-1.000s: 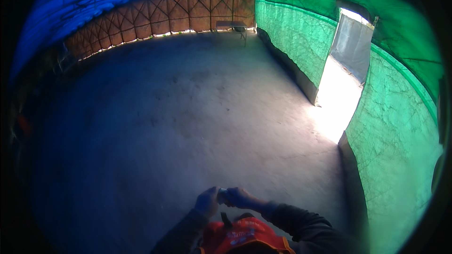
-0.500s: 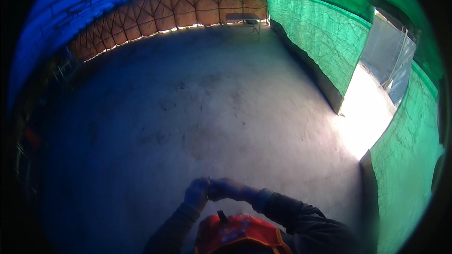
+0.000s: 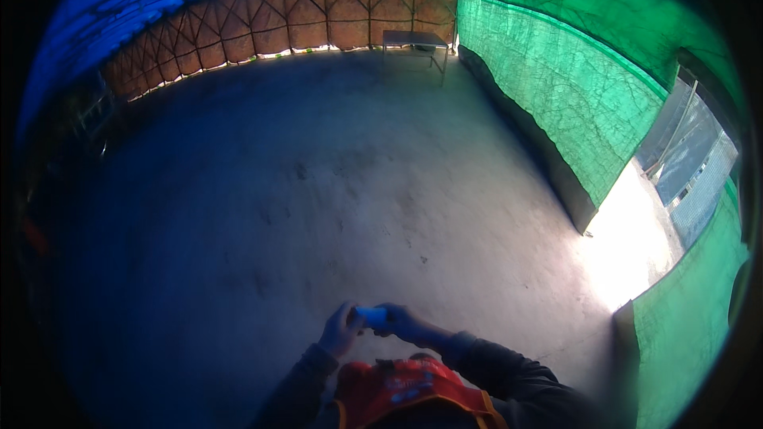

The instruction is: The person lifts and positions a large blue board onto a metal table frame, then walks around to inspect and adjust it. They briefly pick up a small item from the floor and continue to reposition the board on the frame.

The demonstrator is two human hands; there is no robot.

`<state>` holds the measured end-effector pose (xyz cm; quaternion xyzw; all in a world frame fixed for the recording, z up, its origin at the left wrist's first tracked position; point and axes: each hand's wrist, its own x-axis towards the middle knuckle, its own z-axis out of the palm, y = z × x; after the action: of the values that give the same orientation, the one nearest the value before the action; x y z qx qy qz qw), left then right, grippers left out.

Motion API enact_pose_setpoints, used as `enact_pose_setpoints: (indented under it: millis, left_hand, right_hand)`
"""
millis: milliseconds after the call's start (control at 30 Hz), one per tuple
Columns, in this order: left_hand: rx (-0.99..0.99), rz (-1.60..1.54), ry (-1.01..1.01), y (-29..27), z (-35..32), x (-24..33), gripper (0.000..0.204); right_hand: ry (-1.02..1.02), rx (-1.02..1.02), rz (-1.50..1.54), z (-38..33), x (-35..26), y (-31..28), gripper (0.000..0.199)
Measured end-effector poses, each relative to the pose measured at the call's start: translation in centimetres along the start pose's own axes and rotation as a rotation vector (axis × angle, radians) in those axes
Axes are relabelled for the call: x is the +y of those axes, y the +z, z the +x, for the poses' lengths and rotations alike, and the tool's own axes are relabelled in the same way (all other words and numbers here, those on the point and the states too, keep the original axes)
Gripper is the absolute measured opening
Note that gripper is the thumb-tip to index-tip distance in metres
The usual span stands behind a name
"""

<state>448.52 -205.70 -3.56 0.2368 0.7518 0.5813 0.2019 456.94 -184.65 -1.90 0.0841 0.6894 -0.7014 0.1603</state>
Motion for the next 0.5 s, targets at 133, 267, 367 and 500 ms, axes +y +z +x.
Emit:
enact_pose_setpoints:
  millis: [133,267,367,500]
  left_hand:
    - [-0.12,-0.164,-0.231,-6.0,13.4,-1.8,0.017]
    - [0.013,-0.092,-0.183,-9.6,28.9,-6.8,0.015]
    - [0.102,0.134,-0.189,-12.8,40.3,-8.7,0.017]
    - [0.225,0.186,-0.024,-16.9,52.3,-7.4,0.022]
  right_hand:
    - [0.025,0.064,-0.238,13.7,-2.9,-4.3,0.044]
    - [-0.082,0.056,-0.437,28.9,-5.7,-11.2,0.047]
    - [0.031,-0.112,-0.223,39.8,-10.6,-17.1,0.05]
    - [0.103,-0.282,-0.037,53.5,-17.0,-24.8,0.053]
